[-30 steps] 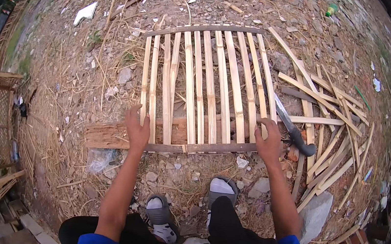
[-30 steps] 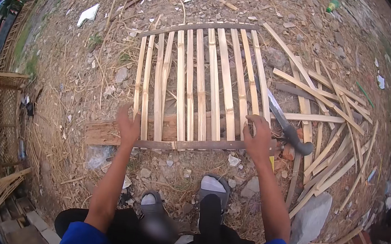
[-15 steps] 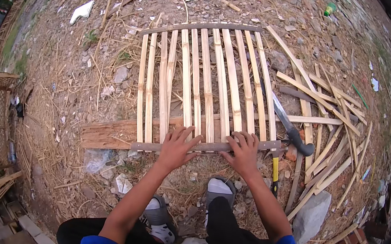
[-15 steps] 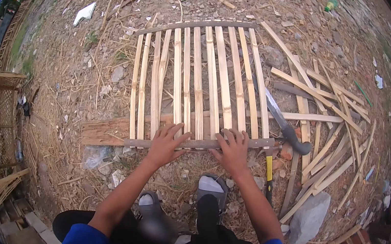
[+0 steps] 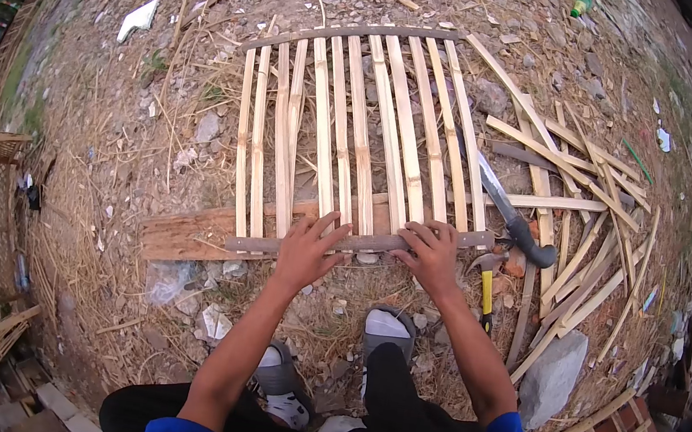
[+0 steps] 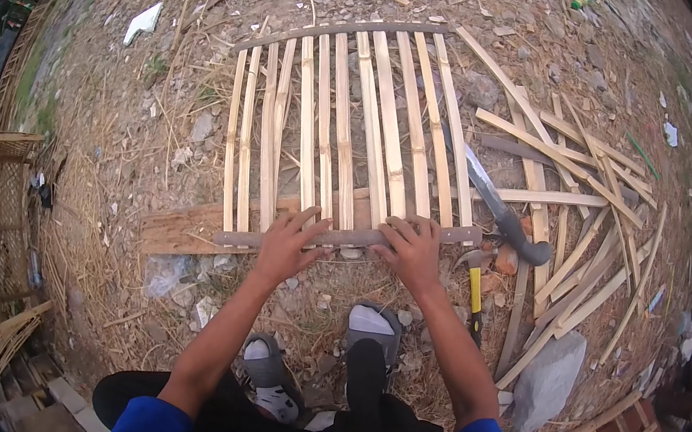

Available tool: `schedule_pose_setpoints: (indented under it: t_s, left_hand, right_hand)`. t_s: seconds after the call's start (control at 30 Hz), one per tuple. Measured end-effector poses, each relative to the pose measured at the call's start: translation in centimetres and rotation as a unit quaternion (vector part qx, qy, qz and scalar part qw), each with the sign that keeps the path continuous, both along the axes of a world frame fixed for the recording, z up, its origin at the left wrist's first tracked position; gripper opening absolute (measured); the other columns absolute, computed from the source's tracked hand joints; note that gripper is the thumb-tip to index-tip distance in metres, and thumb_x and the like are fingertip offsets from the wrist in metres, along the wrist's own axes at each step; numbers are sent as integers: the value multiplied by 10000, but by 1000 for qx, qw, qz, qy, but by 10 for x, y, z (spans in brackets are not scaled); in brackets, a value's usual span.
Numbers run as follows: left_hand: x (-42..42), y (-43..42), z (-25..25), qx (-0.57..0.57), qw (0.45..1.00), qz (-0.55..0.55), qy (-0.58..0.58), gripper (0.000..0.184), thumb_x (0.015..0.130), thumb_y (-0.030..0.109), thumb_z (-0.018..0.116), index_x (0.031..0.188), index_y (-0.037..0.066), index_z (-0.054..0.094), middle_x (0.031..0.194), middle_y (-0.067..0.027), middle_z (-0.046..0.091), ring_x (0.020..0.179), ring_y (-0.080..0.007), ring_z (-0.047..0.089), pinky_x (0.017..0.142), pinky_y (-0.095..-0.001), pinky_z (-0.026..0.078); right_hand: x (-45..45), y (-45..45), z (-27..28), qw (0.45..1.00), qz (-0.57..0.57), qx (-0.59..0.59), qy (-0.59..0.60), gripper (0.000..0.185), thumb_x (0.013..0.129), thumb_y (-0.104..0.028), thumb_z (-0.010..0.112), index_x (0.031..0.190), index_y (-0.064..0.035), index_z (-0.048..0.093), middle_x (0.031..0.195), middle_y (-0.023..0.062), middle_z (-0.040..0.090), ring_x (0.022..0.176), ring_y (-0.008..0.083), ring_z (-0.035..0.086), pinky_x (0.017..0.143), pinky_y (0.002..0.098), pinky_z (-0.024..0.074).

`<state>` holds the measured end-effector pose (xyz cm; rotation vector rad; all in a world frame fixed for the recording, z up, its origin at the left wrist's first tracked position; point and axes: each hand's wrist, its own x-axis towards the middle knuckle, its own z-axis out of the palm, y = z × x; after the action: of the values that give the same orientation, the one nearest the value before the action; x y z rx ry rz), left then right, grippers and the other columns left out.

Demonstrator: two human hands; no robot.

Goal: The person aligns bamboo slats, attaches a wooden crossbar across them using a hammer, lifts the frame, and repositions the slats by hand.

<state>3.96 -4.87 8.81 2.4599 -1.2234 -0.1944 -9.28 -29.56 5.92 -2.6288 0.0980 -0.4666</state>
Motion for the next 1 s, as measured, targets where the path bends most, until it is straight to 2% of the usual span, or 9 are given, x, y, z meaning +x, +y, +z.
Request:
schedule_pose_setpoints:
  t_s: [0.2, 0.37, 0.7, 0.8, 1.0]
  left_hand:
    - [4, -4, 1, -5, 1000, -7, 7, 583, 743, 364, 855, 1286, 229, 691, 1389, -33, 598, 999, -289, 584, 872, -417, 527]
    - [4, -7, 0, -16, 1000, 1, 5, 571, 740, 363, 857, 1272, 224, 702, 1377, -25, 609, 979, -278, 581, 856, -406, 526]
    - [4, -9, -2, -32, 999, 0, -8, 513, 733, 364, 861, 1205, 205, 739, 1350, -15, 630, 955, -255, 592, 835, -381, 535]
    - [3, -10, 0, -13, 999, 15, 30, 489, 763, 375, 845, 1212, 221, 724, 1358, -16, 611, 1070, -262, 599, 905, -400, 525]
    - [2, -10, -2, 9, 1000, 10, 8, 486, 775, 408, 834, 1209, 221, 726, 1348, -16, 616, 1085, -268, 606, 897, -400, 538]
  right_hand:
    - [6, -14, -4, 999, 27, 35, 15, 502, 635, -321, 898, 1090, -169, 749, 1163, -24, 698, 1118, 263, 580, 986, 446, 413]
    - [2, -25, -6, 996, 59, 60, 34, 458, 684, -324, 873, 1100, -182, 744, 1201, -42, 694, 1123, 259, 566, 1014, 465, 394]
    - [6, -23, -4, 997, 57, 56, 22, 442, 653, -283, 891, 1057, -166, 755, 1197, -66, 711, 1090, 233, 561, 1006, 447, 391]
    - [8, -25, -5, 996, 59, 59, 21, 430, 659, -281, 889, 1050, -164, 754, 1198, -65, 710, 1098, 239, 560, 1007, 449, 388]
    - [6, -24, -4, 996, 50, 60, 32, 395, 676, -271, 882, 1037, -169, 757, 1212, -53, 695, 1146, 253, 557, 1012, 453, 386]
